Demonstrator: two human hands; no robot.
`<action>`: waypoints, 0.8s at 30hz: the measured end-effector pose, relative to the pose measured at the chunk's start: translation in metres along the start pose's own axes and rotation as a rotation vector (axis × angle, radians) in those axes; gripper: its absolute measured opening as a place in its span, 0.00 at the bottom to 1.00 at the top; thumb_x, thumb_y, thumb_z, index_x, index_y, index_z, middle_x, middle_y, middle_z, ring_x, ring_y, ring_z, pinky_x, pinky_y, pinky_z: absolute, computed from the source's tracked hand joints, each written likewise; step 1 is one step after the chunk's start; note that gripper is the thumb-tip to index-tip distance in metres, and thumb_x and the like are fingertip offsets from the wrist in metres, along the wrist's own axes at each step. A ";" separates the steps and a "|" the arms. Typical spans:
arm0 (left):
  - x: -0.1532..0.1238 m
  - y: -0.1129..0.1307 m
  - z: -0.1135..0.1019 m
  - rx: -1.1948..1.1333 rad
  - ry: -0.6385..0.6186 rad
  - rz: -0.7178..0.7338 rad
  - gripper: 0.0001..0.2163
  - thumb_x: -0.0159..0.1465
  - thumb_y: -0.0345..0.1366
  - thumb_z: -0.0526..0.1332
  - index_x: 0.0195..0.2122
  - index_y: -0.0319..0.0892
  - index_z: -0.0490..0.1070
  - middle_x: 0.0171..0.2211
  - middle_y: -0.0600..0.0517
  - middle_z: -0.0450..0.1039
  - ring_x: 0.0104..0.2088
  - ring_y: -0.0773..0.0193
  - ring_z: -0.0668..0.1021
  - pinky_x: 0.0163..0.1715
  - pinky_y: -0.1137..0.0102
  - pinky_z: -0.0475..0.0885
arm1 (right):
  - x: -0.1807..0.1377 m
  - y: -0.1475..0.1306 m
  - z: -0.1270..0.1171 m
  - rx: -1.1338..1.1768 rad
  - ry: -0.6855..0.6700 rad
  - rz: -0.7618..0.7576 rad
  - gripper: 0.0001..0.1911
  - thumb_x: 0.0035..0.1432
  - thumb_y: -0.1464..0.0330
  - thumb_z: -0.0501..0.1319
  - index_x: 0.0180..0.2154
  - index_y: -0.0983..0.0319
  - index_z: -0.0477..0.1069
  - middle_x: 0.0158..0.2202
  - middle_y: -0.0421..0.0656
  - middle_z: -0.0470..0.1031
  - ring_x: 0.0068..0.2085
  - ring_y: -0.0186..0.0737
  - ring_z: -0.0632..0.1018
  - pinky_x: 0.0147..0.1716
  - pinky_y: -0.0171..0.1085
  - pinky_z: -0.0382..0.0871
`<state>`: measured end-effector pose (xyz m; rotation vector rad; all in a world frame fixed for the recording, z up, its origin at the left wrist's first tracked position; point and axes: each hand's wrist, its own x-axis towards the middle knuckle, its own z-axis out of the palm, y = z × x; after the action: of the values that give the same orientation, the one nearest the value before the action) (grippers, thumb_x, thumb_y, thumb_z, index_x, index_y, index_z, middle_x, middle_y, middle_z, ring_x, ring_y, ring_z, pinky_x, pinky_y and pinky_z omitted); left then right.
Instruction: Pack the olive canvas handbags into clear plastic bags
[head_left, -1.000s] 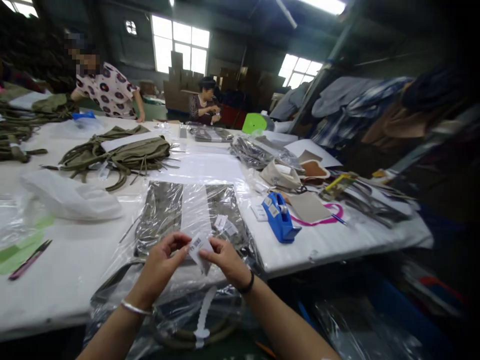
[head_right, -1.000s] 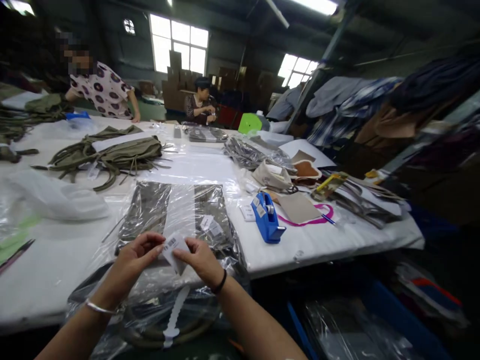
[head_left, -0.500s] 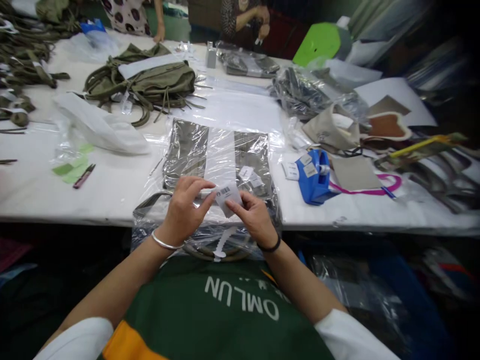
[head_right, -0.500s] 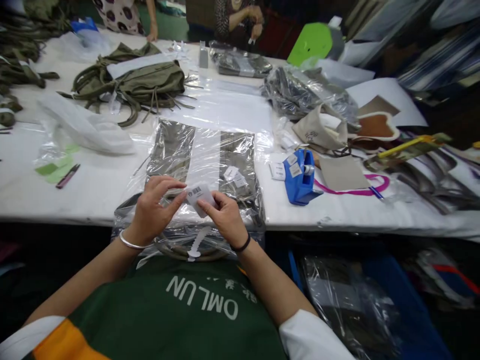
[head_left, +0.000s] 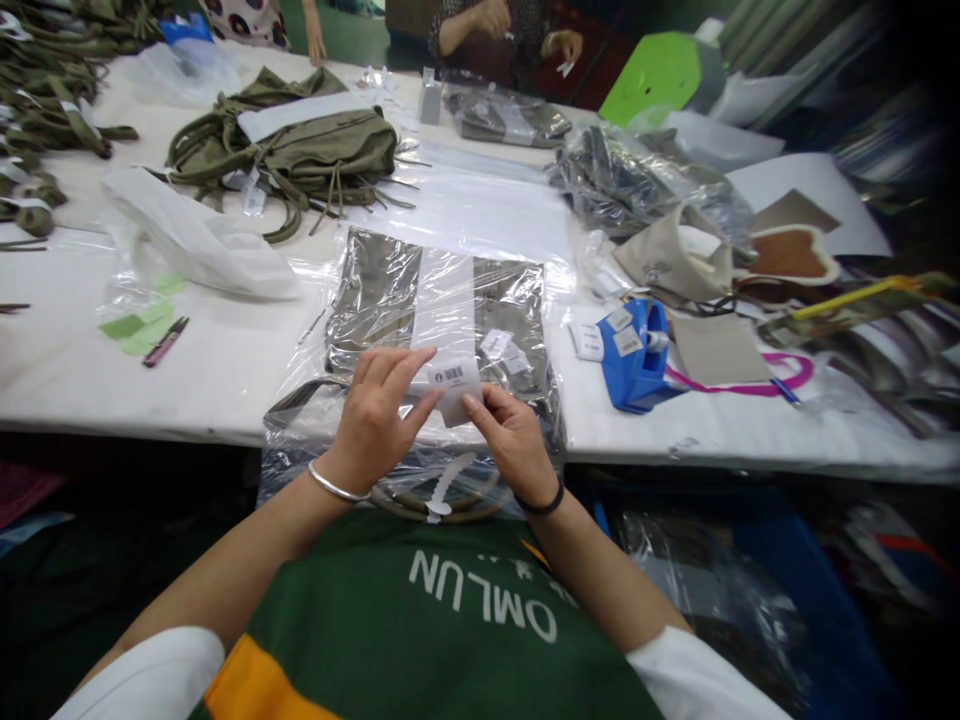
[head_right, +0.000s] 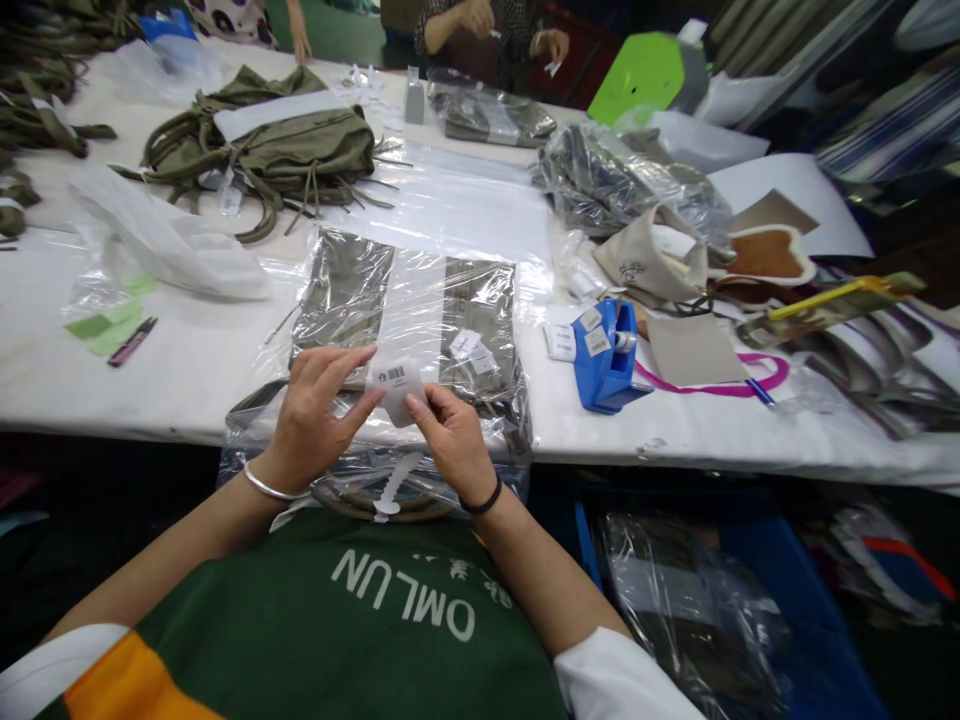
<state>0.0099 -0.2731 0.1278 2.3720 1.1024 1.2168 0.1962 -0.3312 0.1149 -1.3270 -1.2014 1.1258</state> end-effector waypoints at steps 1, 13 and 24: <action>0.000 0.001 0.000 0.011 0.012 0.024 0.18 0.66 0.36 0.63 0.56 0.43 0.70 0.47 0.45 0.74 0.50 0.55 0.73 0.55 0.57 0.68 | 0.000 0.001 0.000 -0.009 0.003 -0.004 0.17 0.62 0.54 0.62 0.38 0.61 0.75 0.34 0.41 0.75 0.36 0.39 0.74 0.39 0.36 0.70; 0.002 0.003 0.009 -0.036 -0.152 0.222 0.08 0.69 0.32 0.58 0.46 0.38 0.75 0.37 0.46 0.76 0.40 0.59 0.73 0.45 0.61 0.72 | -0.004 -0.003 -0.004 -0.453 0.022 -0.271 0.07 0.68 0.66 0.57 0.40 0.60 0.72 0.36 0.43 0.74 0.38 0.39 0.73 0.41 0.36 0.66; 0.004 0.000 0.018 0.002 -0.158 0.354 0.11 0.67 0.29 0.60 0.50 0.36 0.71 0.41 0.43 0.75 0.43 0.56 0.72 0.47 0.59 0.72 | -0.004 -0.004 -0.011 -0.495 0.022 -0.299 0.07 0.68 0.68 0.55 0.39 0.61 0.71 0.36 0.43 0.75 0.38 0.37 0.74 0.41 0.34 0.66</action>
<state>0.0254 -0.2680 0.1185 2.6895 0.6540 1.1019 0.2061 -0.3358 0.1197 -1.4493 -1.6672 0.6174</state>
